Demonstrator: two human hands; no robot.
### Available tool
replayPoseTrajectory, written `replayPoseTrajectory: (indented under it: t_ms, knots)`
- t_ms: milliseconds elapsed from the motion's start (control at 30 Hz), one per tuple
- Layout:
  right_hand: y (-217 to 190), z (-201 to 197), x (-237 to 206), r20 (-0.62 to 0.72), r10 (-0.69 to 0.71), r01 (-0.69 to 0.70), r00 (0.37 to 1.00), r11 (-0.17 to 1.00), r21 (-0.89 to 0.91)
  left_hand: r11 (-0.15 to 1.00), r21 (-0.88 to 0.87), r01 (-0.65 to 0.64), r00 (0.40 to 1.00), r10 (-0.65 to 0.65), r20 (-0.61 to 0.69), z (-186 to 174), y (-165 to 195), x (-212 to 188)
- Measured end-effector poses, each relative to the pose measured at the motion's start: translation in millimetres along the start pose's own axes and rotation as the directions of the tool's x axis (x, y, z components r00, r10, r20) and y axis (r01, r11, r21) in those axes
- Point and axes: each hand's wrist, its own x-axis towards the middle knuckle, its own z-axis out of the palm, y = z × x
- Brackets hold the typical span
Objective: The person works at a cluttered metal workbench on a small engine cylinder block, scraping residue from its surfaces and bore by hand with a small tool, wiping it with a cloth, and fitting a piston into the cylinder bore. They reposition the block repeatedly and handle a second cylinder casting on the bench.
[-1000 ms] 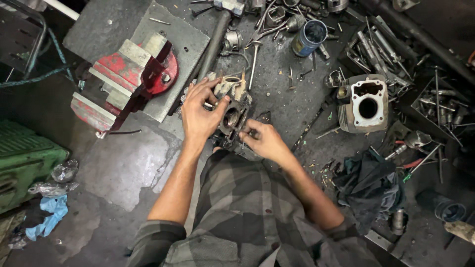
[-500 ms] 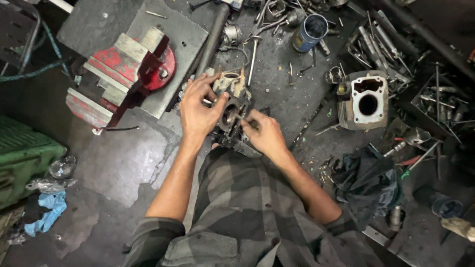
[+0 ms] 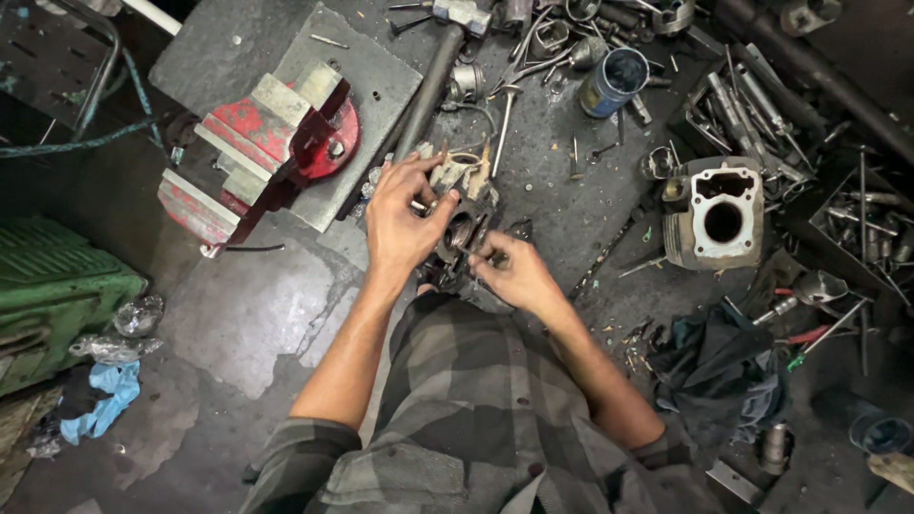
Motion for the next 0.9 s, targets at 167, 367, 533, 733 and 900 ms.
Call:
replayPoseTrajectory:
  t_ms: [167,367,533,733,900]
  knots:
    - [-9.5,-4.1,-1.8,-0.154,0.123,-0.156,0.98,0.962,-0.222,1.0,-0.016,-0.014,1.0,0.014,0.002,1.4,-2.9,0.0]
    - [-4.8,-3.5,2.7,-0.159,0.057,-0.091,0.986,0.972,-0.218,1.0,-0.022,-0.019,1.0,0.019,0.01,1.3,-6.5,1.1]
    - [-4.8,-3.4,5.4,0.022,0.051,-0.053,0.998,0.995,0.08,1.0,-0.017,-0.017,1.0,0.017,0.015,0.2,-8.2,2.5]
    - [-19.5,-7.2,2.2,-0.096,0.001,-0.023,0.995,0.973,-0.23,1.0,-0.018,-0.011,1.0,0.012,0.02,-0.9,-9.1,3.4]
    - [-24.0,-13.9,10.5,-0.218,-0.027,-0.031,0.976,0.965,-0.261,1.0,-0.017,-0.013,1.0,0.013,0.024,-1.4,-10.8,4.4]
